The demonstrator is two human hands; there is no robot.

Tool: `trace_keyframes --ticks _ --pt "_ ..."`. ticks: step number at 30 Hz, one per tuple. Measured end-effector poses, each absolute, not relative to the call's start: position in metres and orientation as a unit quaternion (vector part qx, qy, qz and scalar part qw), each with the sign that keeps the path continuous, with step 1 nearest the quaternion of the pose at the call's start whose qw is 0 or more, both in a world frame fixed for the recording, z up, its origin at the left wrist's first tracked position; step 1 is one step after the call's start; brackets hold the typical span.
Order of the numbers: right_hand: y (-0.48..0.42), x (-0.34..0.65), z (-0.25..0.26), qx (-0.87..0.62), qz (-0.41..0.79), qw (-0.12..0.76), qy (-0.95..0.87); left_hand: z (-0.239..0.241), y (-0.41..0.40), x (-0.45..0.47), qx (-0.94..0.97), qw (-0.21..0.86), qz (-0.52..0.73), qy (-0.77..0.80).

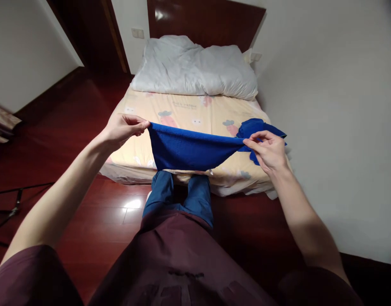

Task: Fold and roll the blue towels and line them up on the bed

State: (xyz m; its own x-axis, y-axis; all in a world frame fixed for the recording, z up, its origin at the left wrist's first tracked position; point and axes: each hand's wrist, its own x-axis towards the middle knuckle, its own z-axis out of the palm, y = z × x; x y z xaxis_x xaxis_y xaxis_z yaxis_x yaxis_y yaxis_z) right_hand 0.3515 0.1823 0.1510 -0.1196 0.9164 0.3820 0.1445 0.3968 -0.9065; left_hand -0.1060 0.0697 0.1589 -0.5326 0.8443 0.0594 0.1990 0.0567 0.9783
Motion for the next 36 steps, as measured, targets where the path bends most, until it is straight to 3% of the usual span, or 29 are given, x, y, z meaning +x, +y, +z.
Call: trace_keyframes --ticks 3,13,19,23,27,33,36 --pt "0.189 0.351 0.147 -0.425 0.376 0.507 -0.648 0.162 0.075 -0.106 0.401 0.348 0.520 0.669" --pt "0.296 0.295 0.100 -0.443 0.451 0.525 -0.570 0.139 0.172 -0.107 0.441 0.368 0.522 0.631" --pt "0.353 0.255 0.114 -0.385 0.340 0.641 -0.570 0.162 0.228 -0.119 0.508 0.186 0.574 0.615" --pt "0.352 0.258 0.101 -0.340 0.280 0.659 -0.609 0.152 0.223 -0.132 0.546 0.041 0.596 0.587" --pt "0.326 0.264 0.035 -0.367 0.296 0.604 -0.642 0.085 0.195 -0.134 0.569 0.071 0.557 0.601" --pt "0.262 0.254 -0.106 -0.502 0.432 0.459 -0.592 -0.069 0.145 -0.117 0.505 0.218 0.395 0.736" --pt "0.238 0.250 -0.153 -0.543 0.495 0.410 -0.540 -0.126 0.125 -0.108 0.441 0.307 0.338 0.773"
